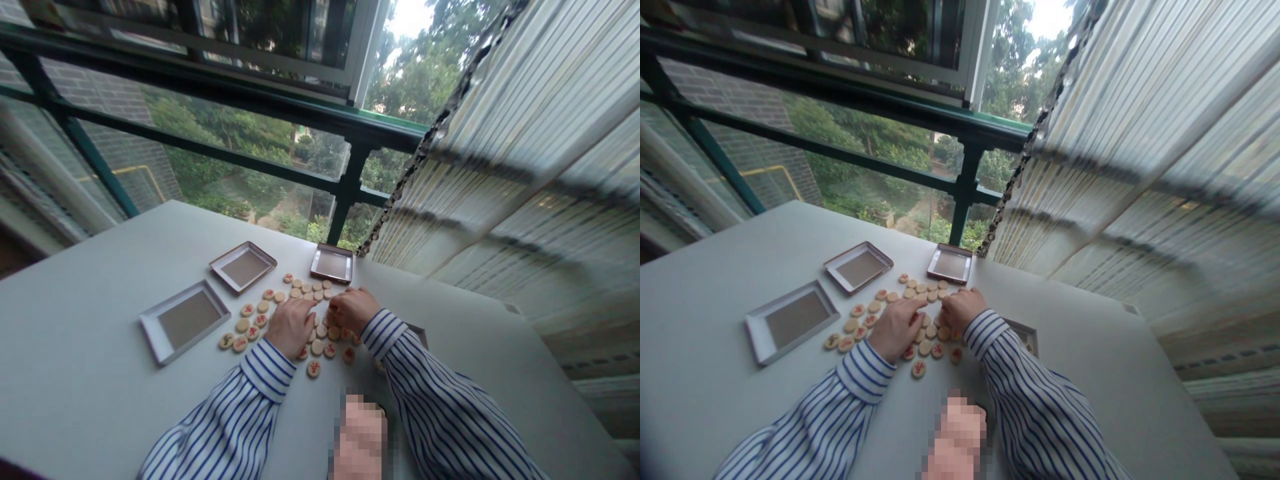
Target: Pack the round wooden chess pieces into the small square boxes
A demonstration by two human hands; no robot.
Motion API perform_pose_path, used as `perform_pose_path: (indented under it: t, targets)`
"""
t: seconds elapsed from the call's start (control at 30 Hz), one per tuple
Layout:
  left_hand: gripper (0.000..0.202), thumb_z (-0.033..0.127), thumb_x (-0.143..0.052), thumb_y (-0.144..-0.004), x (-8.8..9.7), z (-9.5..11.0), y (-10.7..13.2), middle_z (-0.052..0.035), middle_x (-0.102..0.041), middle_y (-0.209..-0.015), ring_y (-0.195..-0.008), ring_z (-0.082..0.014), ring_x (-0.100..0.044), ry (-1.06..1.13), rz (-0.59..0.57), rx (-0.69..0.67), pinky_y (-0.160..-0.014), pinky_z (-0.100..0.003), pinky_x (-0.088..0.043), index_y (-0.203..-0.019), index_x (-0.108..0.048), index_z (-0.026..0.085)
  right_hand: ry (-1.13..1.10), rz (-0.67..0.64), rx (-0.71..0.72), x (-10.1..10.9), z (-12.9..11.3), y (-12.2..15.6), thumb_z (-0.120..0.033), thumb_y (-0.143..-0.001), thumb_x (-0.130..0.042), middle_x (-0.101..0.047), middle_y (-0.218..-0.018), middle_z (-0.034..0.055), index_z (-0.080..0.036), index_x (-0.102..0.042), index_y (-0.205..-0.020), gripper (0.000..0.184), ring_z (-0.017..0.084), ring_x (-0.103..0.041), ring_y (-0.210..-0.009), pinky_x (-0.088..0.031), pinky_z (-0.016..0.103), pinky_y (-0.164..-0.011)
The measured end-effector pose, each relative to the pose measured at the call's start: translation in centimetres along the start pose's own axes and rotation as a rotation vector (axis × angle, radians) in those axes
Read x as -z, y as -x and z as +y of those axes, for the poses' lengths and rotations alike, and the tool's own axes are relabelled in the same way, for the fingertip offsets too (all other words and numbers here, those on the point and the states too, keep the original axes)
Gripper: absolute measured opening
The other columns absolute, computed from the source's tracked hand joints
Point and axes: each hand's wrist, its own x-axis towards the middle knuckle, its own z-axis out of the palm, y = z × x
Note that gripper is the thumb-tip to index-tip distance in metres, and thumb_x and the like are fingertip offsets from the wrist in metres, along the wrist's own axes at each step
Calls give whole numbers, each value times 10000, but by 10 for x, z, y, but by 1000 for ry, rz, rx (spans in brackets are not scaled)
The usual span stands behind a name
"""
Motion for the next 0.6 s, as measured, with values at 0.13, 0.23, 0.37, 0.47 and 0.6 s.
perform_pose_path:
  t: [0.13,0.23,0.37,0.47,0.6]
  targets:
    - [252,149,-479,-768,1,1,0,-81,-655,-934,-880,-217,-573,3,5,12,-796,-358,-424,-985,-608,155,-15,23,-4,-1,1,-1,-273,-808,-453,-676,-806,59,-216,-651,-809,205,181,-572,-835,-352,287,-699]
    - [267,151,-478,-773,1,2,0,-79,-655,-933,-879,-212,-574,7,13,14,-792,-351,-426,-1008,-603,160,-37,34,-12,-2,3,-1,-295,-835,-424,-675,-790,66,-206,-657,-834,250,162,-584,-782,-361,260,-661]
    - [277,159,-494,-770,2,4,0,-83,-657,-902,-879,-216,-574,19,13,12,-777,-351,-430,-1027,-597,150,-256,86,-6,-6,9,-2,-351,-873,-368,-673,-778,54,-186,-645,-902,324,133,-586,-702,-388,230,-607]
    - [268,175,-524,-758,3,6,-1,-88,-658,-902,-886,-226,-574,41,19,9,-771,-359,-434,-1013,-598,143,-693,136,-20,-12,11,-4,-310,-838,-448,-678,-795,59,-151,-615,-958,260,119,-591,-677,-432,228,-619]
    - [270,221,-563,-750,2,7,-2,-80,-657,-947,-894,-222,-580,104,58,10,-790,-357,-437,-1012,-590,161,-1157,121,-37,-18,10,-5,-336,-789,-528,-668,-781,72,-128,-558,-998,296,104,-578,-592,-475,244,-576]
